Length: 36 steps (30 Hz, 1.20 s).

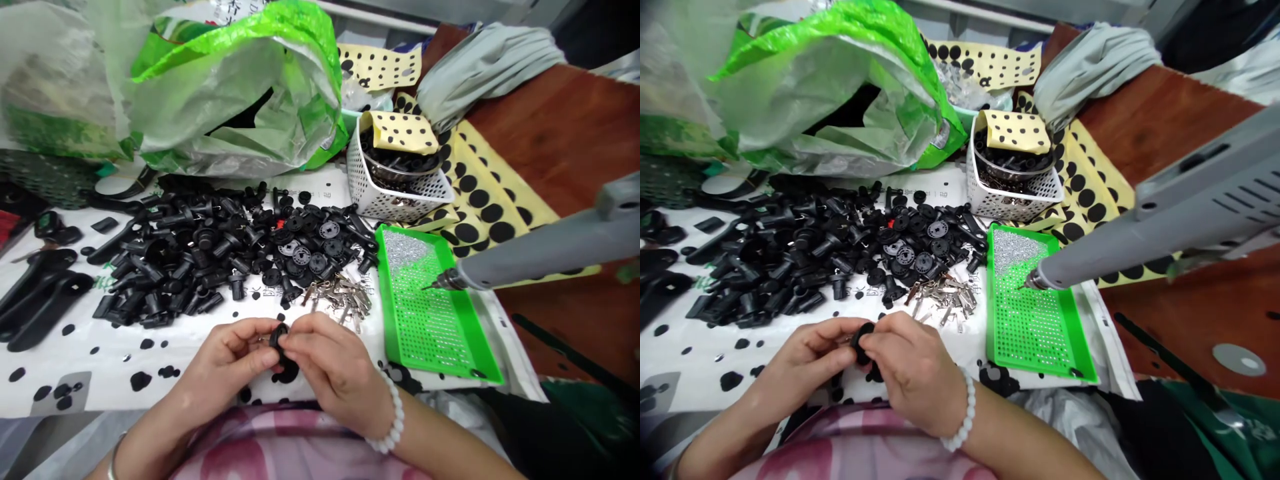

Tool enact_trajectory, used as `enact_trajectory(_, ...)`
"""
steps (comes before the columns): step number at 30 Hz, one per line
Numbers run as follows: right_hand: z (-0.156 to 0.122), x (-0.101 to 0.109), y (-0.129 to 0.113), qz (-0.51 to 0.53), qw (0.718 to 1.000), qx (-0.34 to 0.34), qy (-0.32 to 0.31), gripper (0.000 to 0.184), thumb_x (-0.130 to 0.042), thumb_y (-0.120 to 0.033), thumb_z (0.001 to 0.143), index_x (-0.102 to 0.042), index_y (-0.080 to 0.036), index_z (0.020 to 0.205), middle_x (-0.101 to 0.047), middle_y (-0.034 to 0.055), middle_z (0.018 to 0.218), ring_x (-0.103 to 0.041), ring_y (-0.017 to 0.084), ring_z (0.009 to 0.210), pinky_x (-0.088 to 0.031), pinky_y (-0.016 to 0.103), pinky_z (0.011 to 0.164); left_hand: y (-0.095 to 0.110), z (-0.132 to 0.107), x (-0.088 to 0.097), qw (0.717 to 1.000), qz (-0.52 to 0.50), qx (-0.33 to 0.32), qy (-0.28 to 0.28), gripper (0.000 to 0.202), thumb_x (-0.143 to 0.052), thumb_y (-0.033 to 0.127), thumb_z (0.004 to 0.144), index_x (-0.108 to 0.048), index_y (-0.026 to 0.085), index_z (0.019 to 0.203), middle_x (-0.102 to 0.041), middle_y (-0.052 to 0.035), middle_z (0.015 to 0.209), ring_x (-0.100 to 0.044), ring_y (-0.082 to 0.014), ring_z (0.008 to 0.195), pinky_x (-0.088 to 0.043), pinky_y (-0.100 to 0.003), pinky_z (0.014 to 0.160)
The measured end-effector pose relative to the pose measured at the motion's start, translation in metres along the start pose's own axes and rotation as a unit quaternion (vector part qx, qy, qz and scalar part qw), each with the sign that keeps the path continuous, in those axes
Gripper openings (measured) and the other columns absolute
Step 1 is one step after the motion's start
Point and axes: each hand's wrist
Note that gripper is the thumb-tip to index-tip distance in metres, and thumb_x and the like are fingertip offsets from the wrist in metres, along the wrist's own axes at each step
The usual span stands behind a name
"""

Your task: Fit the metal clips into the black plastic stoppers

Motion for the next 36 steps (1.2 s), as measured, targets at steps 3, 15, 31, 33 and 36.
enact_trajectory(3, 0.001, 0.001, 0.002, -0.001, 1.000, -0.011, -0.022, 0.021, -0.046, -0.008, 0.086, -0.063, -0.012, 0.098, -0.060, 0.0099, 0.088, -0.059, 0.015, 0.078, -0.052, 0.027, 0.067, 0.003, -0.003, 0.008, 0.993, 0.106, -0.001, -0.054, 0.031, -0.060, 0.028, 0.081, -0.063, 0.021, 0.111, -0.071, -0.0036, 0.084, -0.065, -0.0183, 0.076, -0.054, -0.026, 0.067)
enact_trajectory(15, 0.007, 0.006, 0.003, -0.021, 0.996, -0.035, -0.076, 0.049, -0.062, -0.036, 0.081, -0.049, -0.013, 0.122, -0.053, 0.0133, 0.107, -0.054, 0.020, 0.091, -0.051, 0.033, 0.075, 0.006, 0.002, 0.006, 0.949, 0.288, -0.119, -0.055, 0.028, -0.046, 0.021, 0.088, -0.062, 0.023, 0.111, -0.067, 0.0010, 0.077, -0.062, -0.0132, 0.069, -0.048, -0.020, 0.064)
enact_trajectory(31, 0.009, 0.011, 0.003, -0.008, 0.996, 0.001, -0.084, 0.040, -0.059, -0.034, 0.084, -0.050, -0.014, 0.117, -0.058, 0.0105, 0.096, -0.055, 0.018, 0.082, -0.050, 0.029, 0.068, 0.010, 0.006, 0.007, 0.958, 0.247, -0.098, -0.105, 0.024, -0.047, 0.021, 0.088, -0.066, 0.015, 0.076, -0.062, 0.0012, 0.061, -0.053, -0.0092, 0.053, -0.041, -0.016, 0.049)
enact_trajectory(33, 0.012, 0.012, 0.001, -0.023, 0.996, -0.004, -0.088, 0.038, -0.057, -0.038, 0.085, -0.052, -0.013, 0.113, -0.059, 0.0102, 0.093, -0.056, 0.018, 0.081, -0.050, 0.030, 0.068, 0.010, 0.008, 0.005, 0.953, 0.255, -0.138, -0.083, 0.022, -0.048, 0.019, 0.087, -0.067, 0.015, 0.076, -0.061, 0.0015, 0.058, -0.053, -0.0090, 0.050, -0.042, -0.016, 0.048)
enact_trajectory(36, 0.014, 0.010, -0.001, -0.053, 0.996, -0.017, -0.063, 0.043, -0.055, -0.044, 0.085, -0.055, -0.009, 0.111, -0.060, 0.0117, 0.090, -0.056, 0.019, 0.078, -0.050, 0.032, 0.067, 0.007, 0.012, 0.003, 0.940, 0.264, -0.216, -0.024, 0.019, -0.049, 0.016, 0.085, -0.068, 0.018, 0.079, -0.063, 0.0010, 0.057, -0.057, -0.0102, 0.050, -0.045, -0.017, 0.050)
Point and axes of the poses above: each hand's wrist, its own z-axis towards the middle knuckle, its own x-axis out of the back of the hand, y = z × x
